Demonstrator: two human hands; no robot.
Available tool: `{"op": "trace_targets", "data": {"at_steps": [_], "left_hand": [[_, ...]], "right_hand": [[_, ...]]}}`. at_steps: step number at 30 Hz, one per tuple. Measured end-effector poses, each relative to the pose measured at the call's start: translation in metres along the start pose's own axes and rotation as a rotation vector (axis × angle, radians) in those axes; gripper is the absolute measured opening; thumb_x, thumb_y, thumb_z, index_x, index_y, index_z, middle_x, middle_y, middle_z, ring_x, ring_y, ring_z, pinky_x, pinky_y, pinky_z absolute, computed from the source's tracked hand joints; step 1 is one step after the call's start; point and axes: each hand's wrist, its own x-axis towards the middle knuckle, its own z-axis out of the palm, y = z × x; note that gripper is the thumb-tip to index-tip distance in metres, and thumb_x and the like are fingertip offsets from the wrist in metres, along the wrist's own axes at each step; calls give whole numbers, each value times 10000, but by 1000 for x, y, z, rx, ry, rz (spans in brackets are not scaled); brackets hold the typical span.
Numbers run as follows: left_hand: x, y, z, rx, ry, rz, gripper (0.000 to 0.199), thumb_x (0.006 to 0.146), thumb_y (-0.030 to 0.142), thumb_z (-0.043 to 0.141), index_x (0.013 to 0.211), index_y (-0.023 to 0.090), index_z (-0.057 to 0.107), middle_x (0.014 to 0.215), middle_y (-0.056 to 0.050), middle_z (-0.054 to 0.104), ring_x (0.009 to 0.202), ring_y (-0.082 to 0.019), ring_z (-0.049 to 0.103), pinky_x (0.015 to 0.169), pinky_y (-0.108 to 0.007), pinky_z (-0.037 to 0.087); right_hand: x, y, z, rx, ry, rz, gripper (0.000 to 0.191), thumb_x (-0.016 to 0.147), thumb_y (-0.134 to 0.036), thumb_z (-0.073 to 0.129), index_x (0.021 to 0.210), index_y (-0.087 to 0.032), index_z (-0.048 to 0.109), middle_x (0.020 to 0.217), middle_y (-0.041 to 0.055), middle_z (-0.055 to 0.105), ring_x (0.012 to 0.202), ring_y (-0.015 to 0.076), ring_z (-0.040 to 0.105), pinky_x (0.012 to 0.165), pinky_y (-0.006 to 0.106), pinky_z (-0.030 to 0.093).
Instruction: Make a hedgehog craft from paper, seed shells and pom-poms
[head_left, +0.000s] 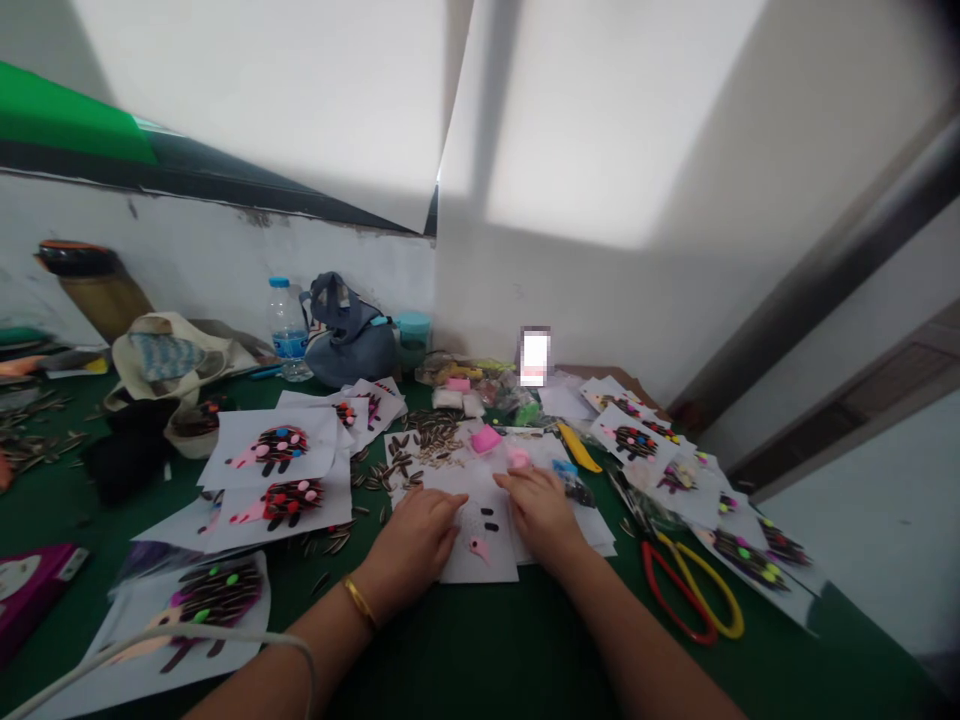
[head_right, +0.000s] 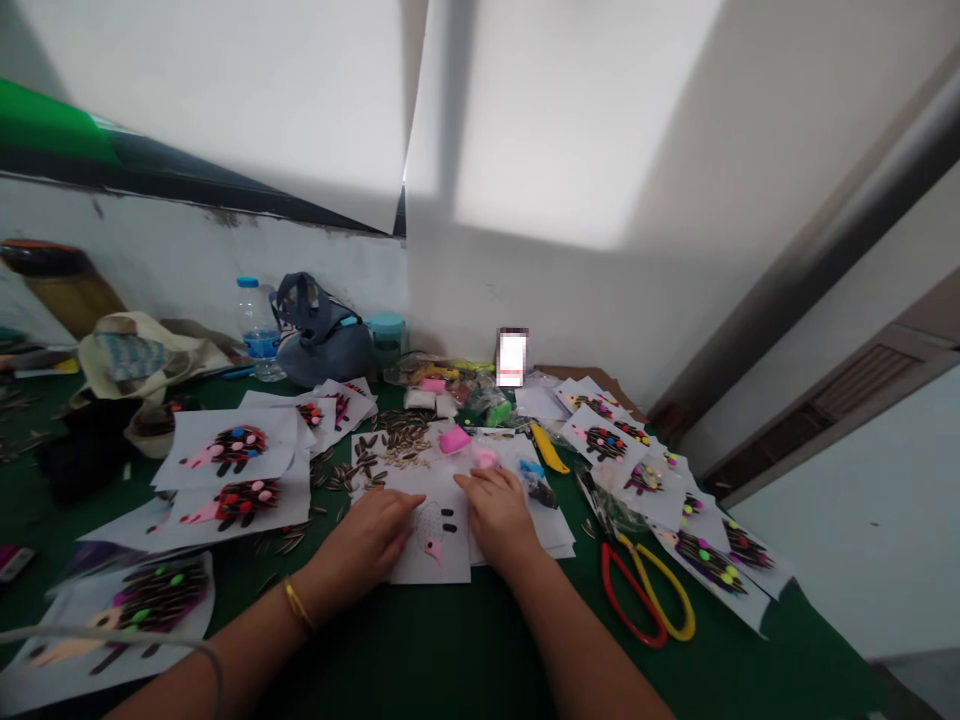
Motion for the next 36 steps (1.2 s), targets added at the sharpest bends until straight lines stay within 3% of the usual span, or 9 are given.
{"op": "trace_targets", "data": {"at_steps": [5, 9, 12, 16, 19, 24, 26, 30, 36], "left_hand": [[-4, 0, -3, 9, -104, 19, 880, 659, 592, 707, 1396, 231, 392, 1328, -118, 558, 1238, -292, 486, 1048, -439, 362], [-5, -1, -6, 86, -118, 56, 1068, 553, 711, 699, 1439, 256, 312, 1406, -117, 495, 1331, -327, 387, 1136, -540, 151], [-5, -2, -8, 120, -106, 58, 920, 694, 695, 598, 1444, 253, 298, 1422, -101, 483, 1367, -312, 337, 1141, -577, 4], [-3, -6, -8, 136, -94, 32, 508, 942, 474, 357, 1407, 268, 367, 1410, -62, 504, 1385, -247, 317, 1140, -572, -32], [1, -16, -12, 80, -36, 8, 439, 964, 384, 326, 1381, 271, 405, 1412, -43, 502, 1377, -219, 334, 1152, -551, 59], [7, -41, -33, -62, 370, -233, 387, 948, 311, 342, 1244, 179, 553, 1250, -91, 615, 1185, -208, 527, 1026, -394, 395], [6, -48, -42, -43, 423, -246, 322, 925, 315, 401, 1096, 188, 642, 1098, -82, 671, 1050, -214, 586, 952, -370, 442], [3, -47, -48, 46, 260, -225, 239, 860, 349, 532, 967, 217, 700, 972, -64, 673, 944, -223, 598, 864, -351, 456], [1, -34, -30, 247, 18, -219, 152, 785, 300, 623, 893, 257, 721, 961, -61, 663, 943, -257, 578, 802, -371, 414]], "right_hand": [[-1, -9, 4, -24, -104, -68, 477, 791, -53, 483, 1230, -217, 576, 1199, 59, 661, 1267, 217, 474, 1138, 473, 96], [-3, -10, -3, -67, -72, -57, 382, 817, -111, 510, 1168, -216, 618, 1121, 74, 697, 1235, 231, 511, 1141, 497, 72], [-5, -13, -6, -93, -27, -37, 296, 840, -148, 516, 1095, -212, 654, 1039, 81, 722, 1168, 231, 565, 1140, 499, 79], [-8, -14, -6, -66, 7, -29, 233, 848, -159, 525, 1005, -226, 684, 973, 59, 731, 1045, 204, 629, 1138, 477, 112], [-11, -14, -5, -3, -27, -52, 242, 838, -157, 542, 1005, -257, 686, 1073, 34, 707, 1030, 184, 628, 1131, 473, 128], [-13, -13, -7, 4, -89, -38, 267, 823, -154, 561, 1025, -280, 682, 1127, 24, 689, 1027, 188, 615, 1099, 491, 160], [-13, -14, -7, -24, -82, -29, 236, 834, -171, 565, 997, -284, 692, 1095, 22, 699, 988, 186, 618, 1085, 481, 183], [-13, -17, -8, -59, -69, 1, 187, 854, -207, 567, 947, -290, 707, 1026, 14, 709, 920, 184, 615, 1063, 458, 211], [-17, -18, -9, -38, -60, 34, 165, 846, -209, 573, 904, -279, 710, 959, 7, 702, 895, 172, 608, 1049, 418, 214]]}}
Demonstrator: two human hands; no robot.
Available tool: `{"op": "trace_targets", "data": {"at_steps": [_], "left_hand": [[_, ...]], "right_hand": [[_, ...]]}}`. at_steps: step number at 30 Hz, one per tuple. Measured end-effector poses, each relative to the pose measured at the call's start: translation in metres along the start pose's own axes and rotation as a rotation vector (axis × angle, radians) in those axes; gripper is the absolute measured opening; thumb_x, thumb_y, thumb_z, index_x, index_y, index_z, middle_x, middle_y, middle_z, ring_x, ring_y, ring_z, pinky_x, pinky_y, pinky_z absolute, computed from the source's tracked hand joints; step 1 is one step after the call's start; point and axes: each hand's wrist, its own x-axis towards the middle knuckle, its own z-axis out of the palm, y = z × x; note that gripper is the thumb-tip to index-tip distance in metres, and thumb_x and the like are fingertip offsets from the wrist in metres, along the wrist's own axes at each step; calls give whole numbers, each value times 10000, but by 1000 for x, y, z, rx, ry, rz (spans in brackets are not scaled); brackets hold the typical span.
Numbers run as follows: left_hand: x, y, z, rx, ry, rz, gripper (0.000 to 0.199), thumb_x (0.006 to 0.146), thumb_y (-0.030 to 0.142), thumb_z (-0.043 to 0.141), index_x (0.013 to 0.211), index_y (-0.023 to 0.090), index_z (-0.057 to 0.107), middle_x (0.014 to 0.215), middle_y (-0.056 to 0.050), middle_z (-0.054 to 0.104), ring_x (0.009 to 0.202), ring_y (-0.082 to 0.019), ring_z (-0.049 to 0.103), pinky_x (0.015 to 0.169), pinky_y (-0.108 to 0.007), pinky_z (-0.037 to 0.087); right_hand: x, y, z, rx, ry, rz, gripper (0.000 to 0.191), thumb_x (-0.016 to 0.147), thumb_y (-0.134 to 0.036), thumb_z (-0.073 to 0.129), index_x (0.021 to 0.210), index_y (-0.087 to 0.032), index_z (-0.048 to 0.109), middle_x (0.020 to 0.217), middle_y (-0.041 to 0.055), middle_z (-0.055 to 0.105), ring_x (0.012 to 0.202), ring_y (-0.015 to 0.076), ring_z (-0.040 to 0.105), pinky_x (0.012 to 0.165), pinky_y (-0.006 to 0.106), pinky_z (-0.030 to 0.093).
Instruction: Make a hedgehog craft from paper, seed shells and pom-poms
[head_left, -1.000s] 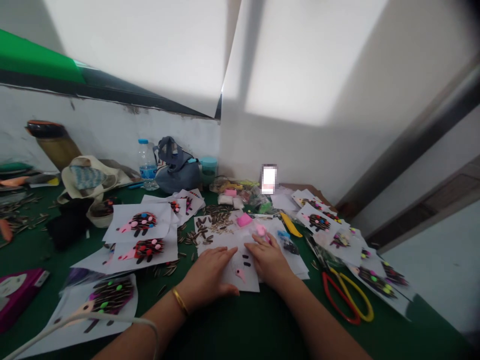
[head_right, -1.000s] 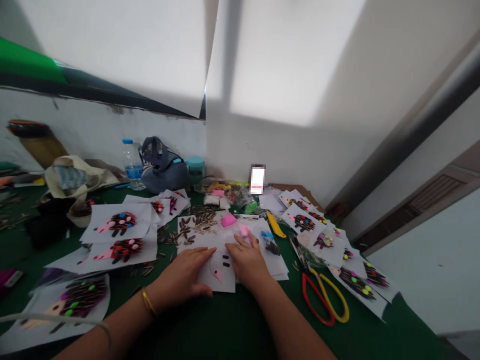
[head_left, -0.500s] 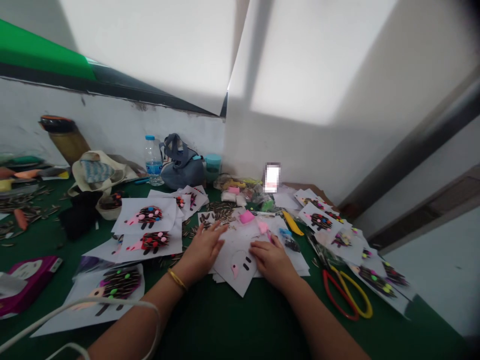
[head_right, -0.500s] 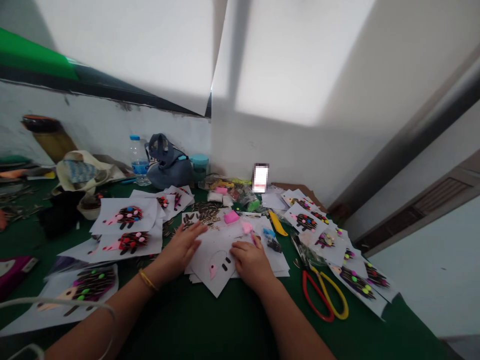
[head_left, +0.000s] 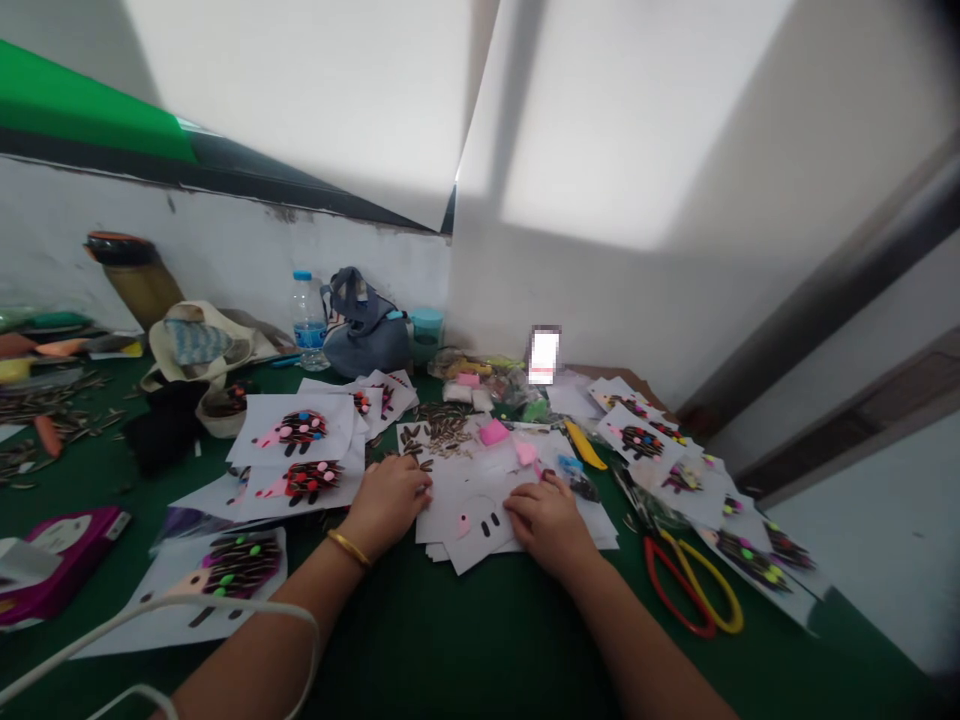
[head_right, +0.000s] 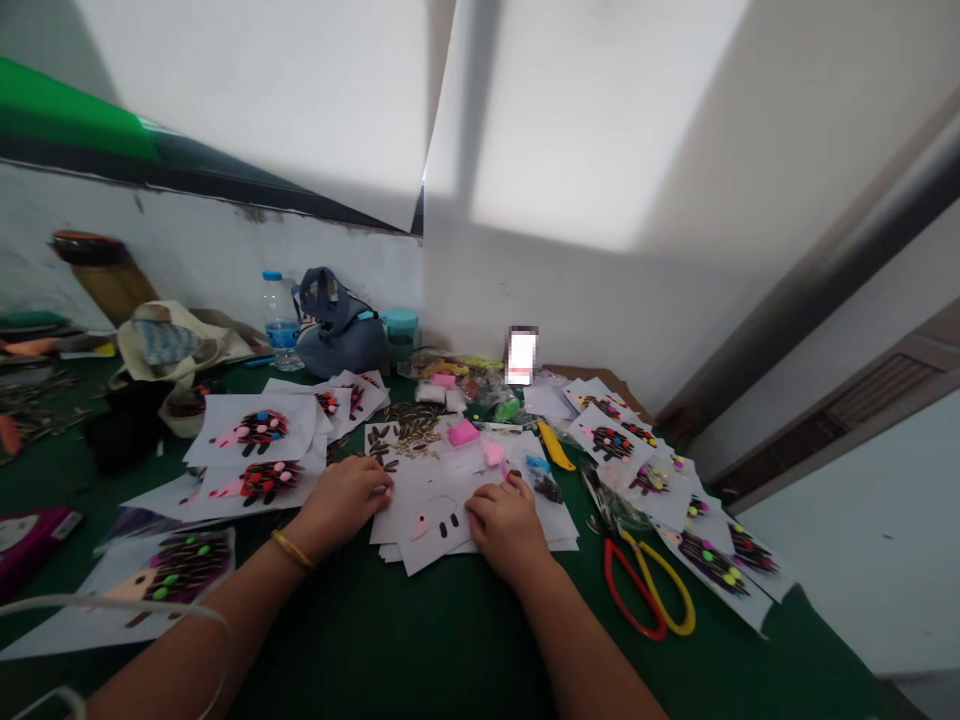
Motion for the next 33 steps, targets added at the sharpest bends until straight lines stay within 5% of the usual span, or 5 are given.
{"op": "trace_targets", "data": {"at_steps": [9, 16, 23, 29, 33], "left_hand": [[1, 11, -2, 84, 59, -88, 252, 917, 291, 413, 858, 209, 644, 815, -76, 672, 791, -242, 610, 708, -350, 408], [3, 3, 0, -59, 170, -101, 268, 880, 249, 449, 1045, 215, 657, 1008, -96, 694, 945, -258, 608, 825, -373, 436], [4, 3, -5, -154, 137, -194, 362, 938, 374, 344, 831, 204, 646, 815, -60, 684, 789, -217, 621, 689, -314, 450], [4, 9, 7, -336, 309, -29, 286, 896, 320, 444, 1059, 210, 653, 1057, -67, 698, 1001, -218, 615, 911, -365, 457], [1, 14, 8, -367, 269, -16, 299, 912, 375, 429, 940, 207, 675, 930, -55, 714, 897, -211, 637, 840, -361, 491]], "right_hand": [[1, -1, 0, 22, 8, 17, 145, 843, -204, 567, 855, -254, 702, 862, 10, 675, 840, 158, 600, 956, 361, 276], [1, -2, 1, 31, 19, 21, 145, 854, -204, 557, 833, -245, 695, 829, 15, 665, 817, 159, 595, 915, 345, 301], [1, -2, 1, 31, 16, 25, 151, 852, -193, 549, 839, -242, 692, 830, 17, 664, 819, 160, 596, 909, 344, 304], [3, 4, 3, 42, 41, 14, 161, 857, -198, 538, 830, -239, 692, 818, 15, 668, 809, 160, 590, 893, 336, 311], [4, 25, -5, -55, 219, 196, 187, 851, -202, 525, 938, -235, 686, 911, 40, 666, 895, 199, 571, 876, 359, 304]]}}
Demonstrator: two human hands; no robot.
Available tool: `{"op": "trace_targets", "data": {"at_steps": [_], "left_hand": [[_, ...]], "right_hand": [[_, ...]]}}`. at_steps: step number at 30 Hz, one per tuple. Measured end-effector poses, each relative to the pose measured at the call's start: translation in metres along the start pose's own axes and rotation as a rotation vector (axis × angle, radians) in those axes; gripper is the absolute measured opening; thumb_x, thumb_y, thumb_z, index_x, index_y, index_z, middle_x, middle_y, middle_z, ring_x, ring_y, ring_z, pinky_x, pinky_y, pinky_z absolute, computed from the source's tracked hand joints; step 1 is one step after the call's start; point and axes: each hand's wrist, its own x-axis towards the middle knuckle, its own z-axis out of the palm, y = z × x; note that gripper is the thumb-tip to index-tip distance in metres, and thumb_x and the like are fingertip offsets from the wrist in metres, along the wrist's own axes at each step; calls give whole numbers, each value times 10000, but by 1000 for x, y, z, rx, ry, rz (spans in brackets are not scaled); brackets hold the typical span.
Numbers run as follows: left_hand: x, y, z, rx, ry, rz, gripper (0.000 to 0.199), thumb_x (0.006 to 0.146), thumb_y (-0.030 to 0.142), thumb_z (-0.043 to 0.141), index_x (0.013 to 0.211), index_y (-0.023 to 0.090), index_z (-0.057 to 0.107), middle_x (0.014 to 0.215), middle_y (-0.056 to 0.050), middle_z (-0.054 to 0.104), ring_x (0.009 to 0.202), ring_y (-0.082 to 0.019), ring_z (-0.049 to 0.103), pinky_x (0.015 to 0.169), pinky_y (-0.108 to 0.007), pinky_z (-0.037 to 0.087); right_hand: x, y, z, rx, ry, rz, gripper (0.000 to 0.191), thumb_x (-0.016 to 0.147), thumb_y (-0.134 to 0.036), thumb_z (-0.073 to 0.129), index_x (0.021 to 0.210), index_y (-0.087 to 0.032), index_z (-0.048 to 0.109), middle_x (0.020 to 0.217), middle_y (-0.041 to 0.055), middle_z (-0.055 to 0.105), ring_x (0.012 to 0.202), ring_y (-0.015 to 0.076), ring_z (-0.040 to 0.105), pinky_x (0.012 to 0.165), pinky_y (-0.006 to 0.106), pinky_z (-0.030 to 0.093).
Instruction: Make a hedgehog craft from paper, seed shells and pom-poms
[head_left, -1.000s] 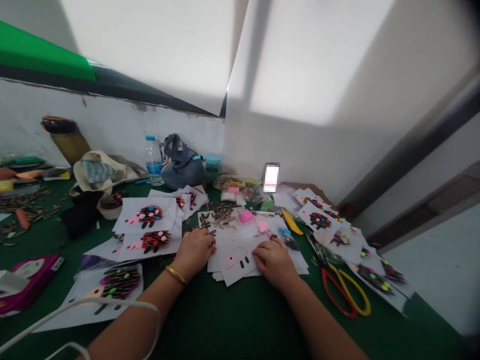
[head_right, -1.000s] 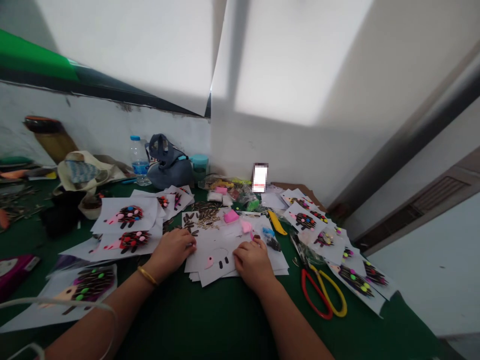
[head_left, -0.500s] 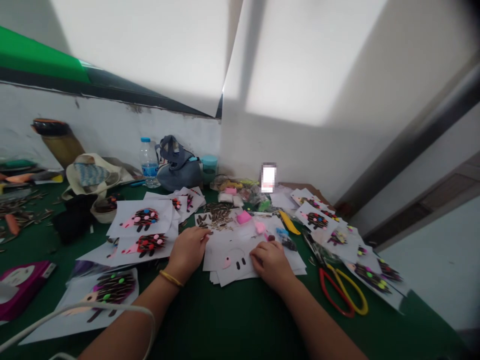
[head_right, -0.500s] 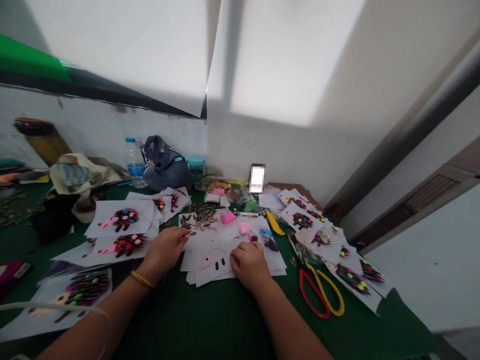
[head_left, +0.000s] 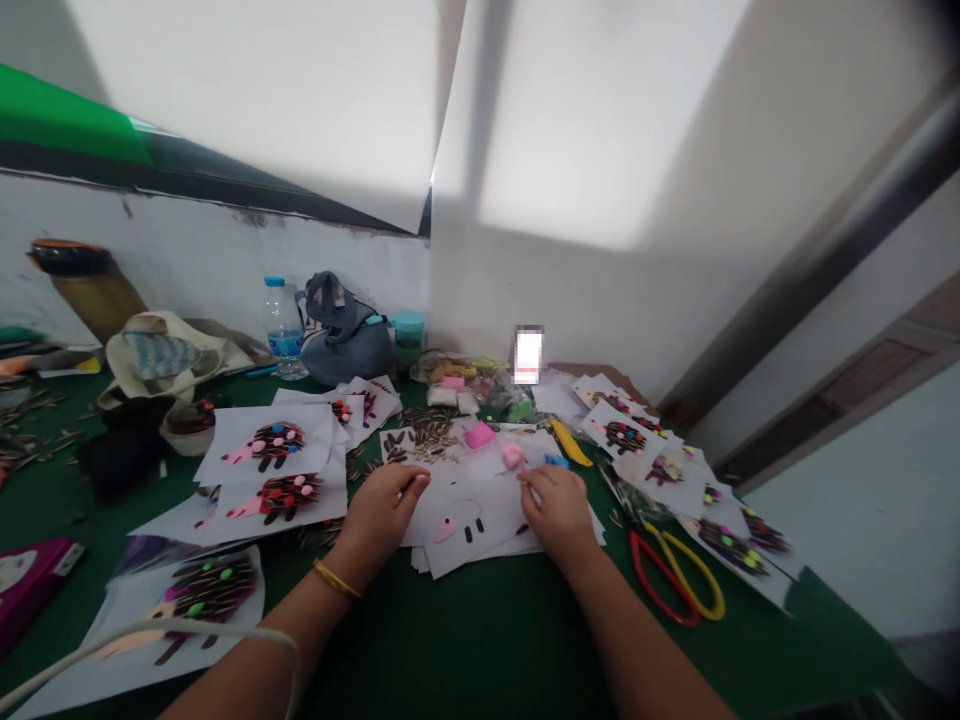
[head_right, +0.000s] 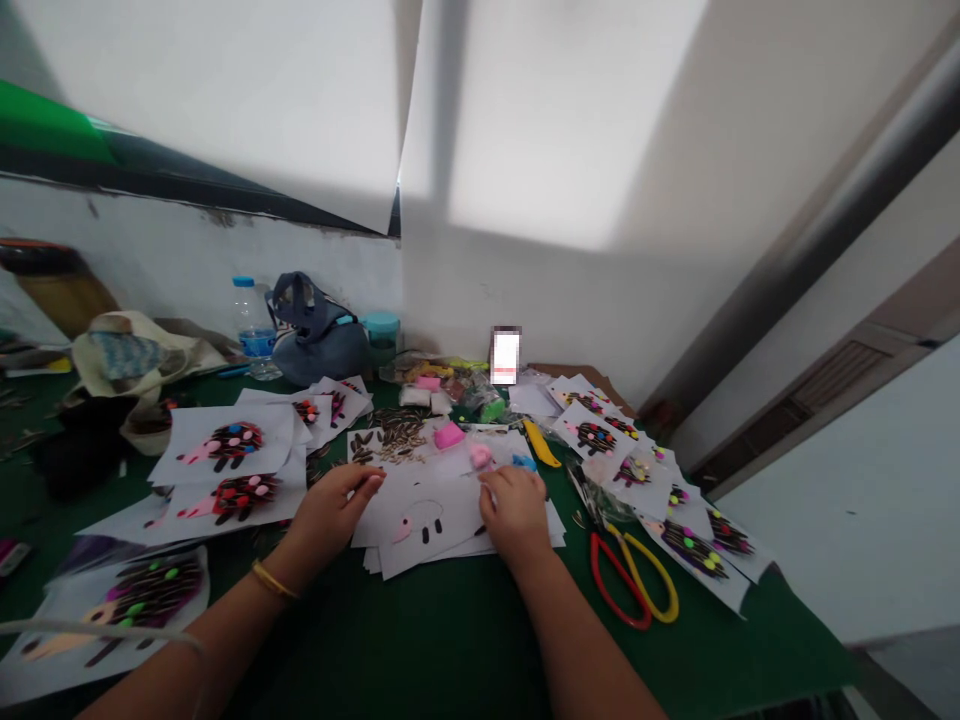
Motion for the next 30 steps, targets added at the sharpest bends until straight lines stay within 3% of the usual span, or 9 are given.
{"op": "trace_targets", "data": {"at_steps": [3, 7, 14, 20, 25, 30], "left_hand": [[-1, 4, 1, -66, -7, -35, 316, 923, 384, 411, 950, 204, 668, 904, -46, 712, 878, -203, 643, 813, -345, 503], [-3, 7, 5, -193, 21, -20, 286, 902, 334, 464, 1082, 210, 649, 1045, -55, 697, 998, -196, 624, 900, -346, 485], [-6, 14, 4, -273, 24, -60, 180, 796, 334, 629, 922, 219, 685, 883, -22, 692, 836, -179, 640, 787, -319, 515], [-6, 18, 3, -375, 9, -151, 298, 867, 351, 536, 1120, 212, 610, 949, -32, 705, 882, -177, 654, 806, -317, 512], [-6, 16, 2, -375, 27, -156, 284, 915, 389, 434, 956, 192, 634, 766, -12, 685, 767, -171, 654, 734, -302, 515], [-6, 16, 2, -294, 104, -127, 282, 893, 364, 486, 1067, 204, 640, 965, -42, 696, 883, -184, 642, 802, -315, 504]], "right_hand": [[4, 19, -9, -99, 96, 160, 288, 824, -176, 510, 1063, -236, 660, 1002, 63, 647, 971, 238, 542, 871, 386, 297], [6, 32, -15, -163, 99, 260, 397, 788, -129, 488, 1144, -237, 628, 1076, 81, 621, 989, 258, 528, 858, 406, 303], [5, 20, -5, -150, 62, 203, 364, 811, -167, 504, 1143, -259, 619, 1091, 76, 612, 1042, 264, 514, 893, 430, 281], [5, 18, -4, -143, 54, 198, 335, 824, -191, 523, 1137, -253, 626, 1098, 82, 614, 1048, 260, 512, 904, 421, 273], [6, 15, -6, -147, 16, 230, 330, 837, -191, 515, 1140, -261, 624, 1116, 68, 607, 1067, 242, 503, 931, 408, 247], [5, 12, -5, -148, 2, 210, 323, 839, -188, 518, 1134, -257, 630, 1094, 61, 611, 1040, 232, 505, 915, 394, 248]]}}
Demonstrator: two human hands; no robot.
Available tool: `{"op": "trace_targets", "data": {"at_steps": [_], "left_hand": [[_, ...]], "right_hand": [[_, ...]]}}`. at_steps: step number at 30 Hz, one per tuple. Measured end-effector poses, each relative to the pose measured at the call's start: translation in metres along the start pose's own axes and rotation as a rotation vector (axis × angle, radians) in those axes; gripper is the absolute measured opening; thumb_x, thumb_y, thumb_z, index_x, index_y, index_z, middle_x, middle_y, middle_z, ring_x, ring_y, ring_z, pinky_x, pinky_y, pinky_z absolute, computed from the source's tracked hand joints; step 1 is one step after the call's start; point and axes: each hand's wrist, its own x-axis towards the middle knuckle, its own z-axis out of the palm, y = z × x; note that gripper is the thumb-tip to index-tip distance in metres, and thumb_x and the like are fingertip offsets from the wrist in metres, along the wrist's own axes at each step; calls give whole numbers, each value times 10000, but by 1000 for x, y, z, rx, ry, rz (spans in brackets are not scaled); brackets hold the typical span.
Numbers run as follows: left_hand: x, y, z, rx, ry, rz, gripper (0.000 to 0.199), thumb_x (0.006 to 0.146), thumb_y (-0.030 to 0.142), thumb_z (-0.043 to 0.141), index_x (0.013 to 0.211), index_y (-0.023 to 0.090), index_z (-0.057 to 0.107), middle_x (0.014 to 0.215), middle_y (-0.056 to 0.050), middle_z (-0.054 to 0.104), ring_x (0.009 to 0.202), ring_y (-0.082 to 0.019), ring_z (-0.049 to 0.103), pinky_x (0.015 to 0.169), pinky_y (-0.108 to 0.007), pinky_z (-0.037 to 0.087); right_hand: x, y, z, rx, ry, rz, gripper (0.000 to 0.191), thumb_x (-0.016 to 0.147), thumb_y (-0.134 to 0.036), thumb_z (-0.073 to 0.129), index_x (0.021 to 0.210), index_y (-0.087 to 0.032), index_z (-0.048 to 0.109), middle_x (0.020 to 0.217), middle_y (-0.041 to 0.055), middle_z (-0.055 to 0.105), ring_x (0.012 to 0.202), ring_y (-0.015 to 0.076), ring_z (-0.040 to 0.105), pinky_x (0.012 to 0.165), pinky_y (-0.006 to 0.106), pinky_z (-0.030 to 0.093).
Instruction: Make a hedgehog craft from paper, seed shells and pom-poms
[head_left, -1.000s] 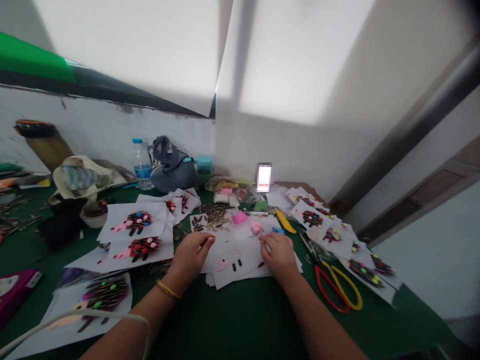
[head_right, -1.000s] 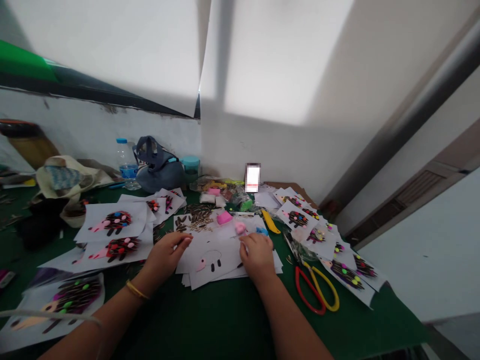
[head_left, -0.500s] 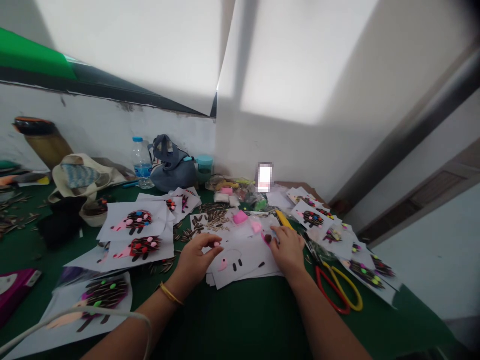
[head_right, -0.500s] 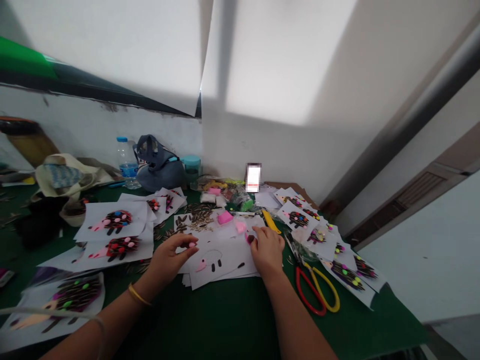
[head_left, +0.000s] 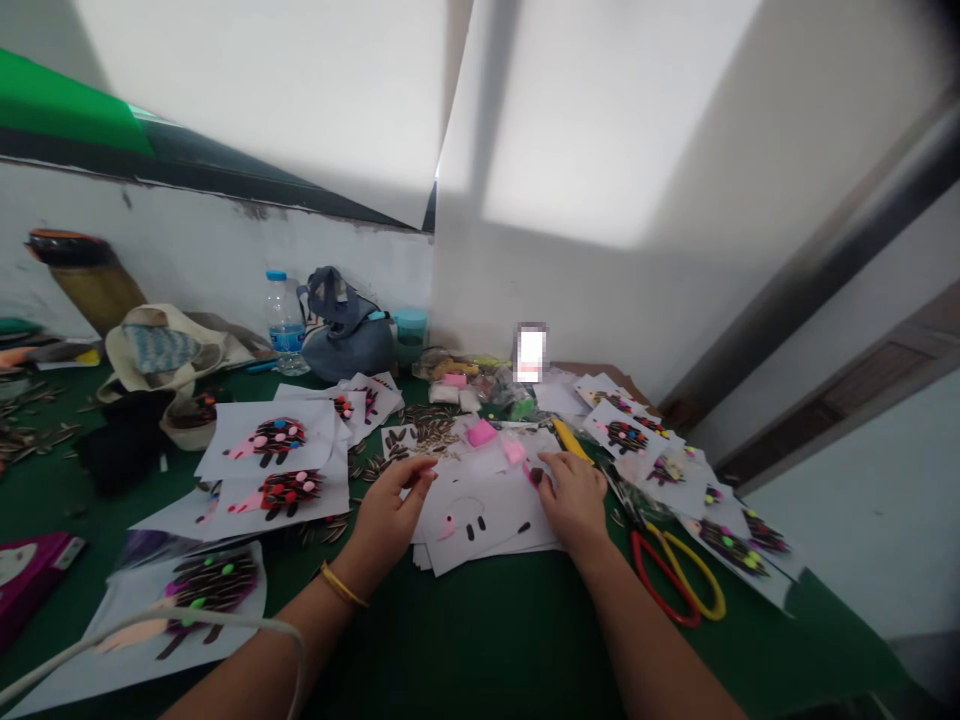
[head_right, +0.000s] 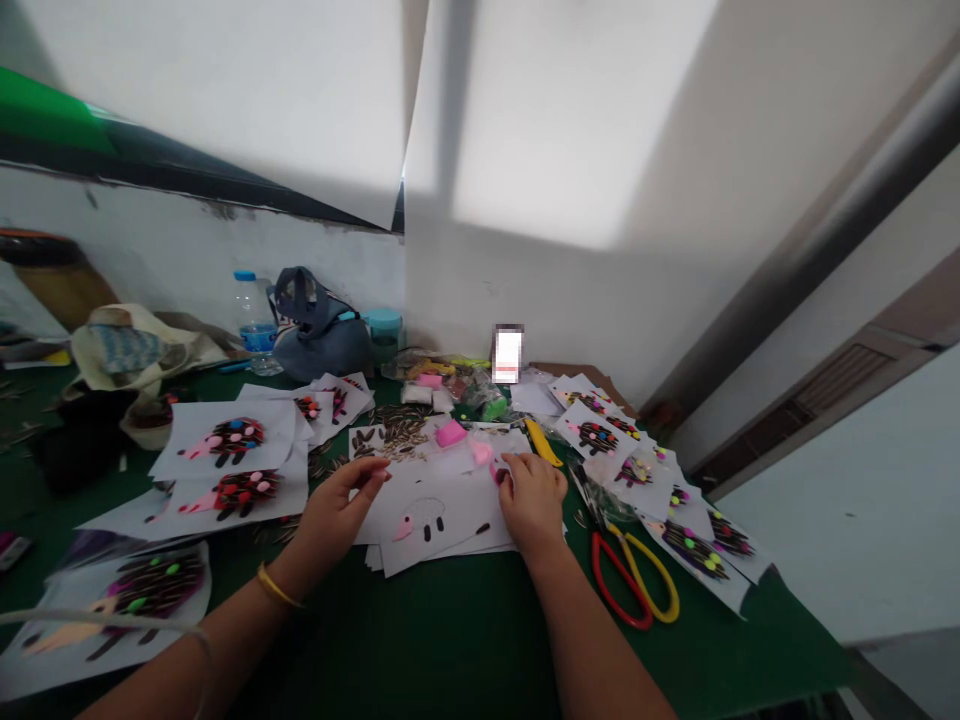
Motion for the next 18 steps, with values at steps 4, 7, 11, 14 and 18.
{"op": "trace_targets", "data": {"at_steps": [4, 7, 11, 14, 18], "left_hand": [[0, -2, 1, 8, -33, 32, 291, 914, 337, 451, 1098, 217, 641, 940, -41, 702, 905, -183, 640, 825, -322, 497], [-1, -3, 1, 30, -67, 28, 234, 877, 379, 524, 941, 211, 674, 866, -30, 692, 816, -178, 634, 755, -308, 500], [-1, -4, 1, 67, -53, 67, 196, 844, 378, 576, 850, 200, 658, 810, -22, 657, 762, -169, 605, 710, -296, 488], [-1, -5, 2, 58, -32, 111, 207, 892, 336, 510, 973, 212, 654, 960, -40, 673, 911, -179, 611, 835, -317, 478], [0, -6, 2, 96, -69, 94, 248, 918, 326, 460, 1048, 215, 640, 1039, -51, 672, 990, -190, 600, 887, -333, 459]], "right_hand": [[-1, -1, 2, -1, 25, -26, 321, 835, -180, 521, 1126, -252, 636, 1085, 62, 612, 1019, 229, 510, 908, 391, 247], [-1, -2, 3, 7, 35, -34, 311, 833, -179, 525, 1110, -260, 641, 1071, 52, 613, 1010, 224, 517, 905, 390, 246], [-2, -4, 4, 19, 44, -51, 290, 834, -185, 521, 1079, -259, 657, 1049, 57, 619, 988, 229, 523, 903, 392, 252], [-2, -6, 6, 20, 53, -68, 289, 830, -183, 524, 1071, -257, 664, 1037, 55, 618, 966, 226, 528, 901, 390, 257], [-3, -7, 7, 28, 62, -94, 287, 828, -173, 528, 1067, -256, 665, 1023, 50, 618, 972, 222, 530, 894, 383, 257]]}}
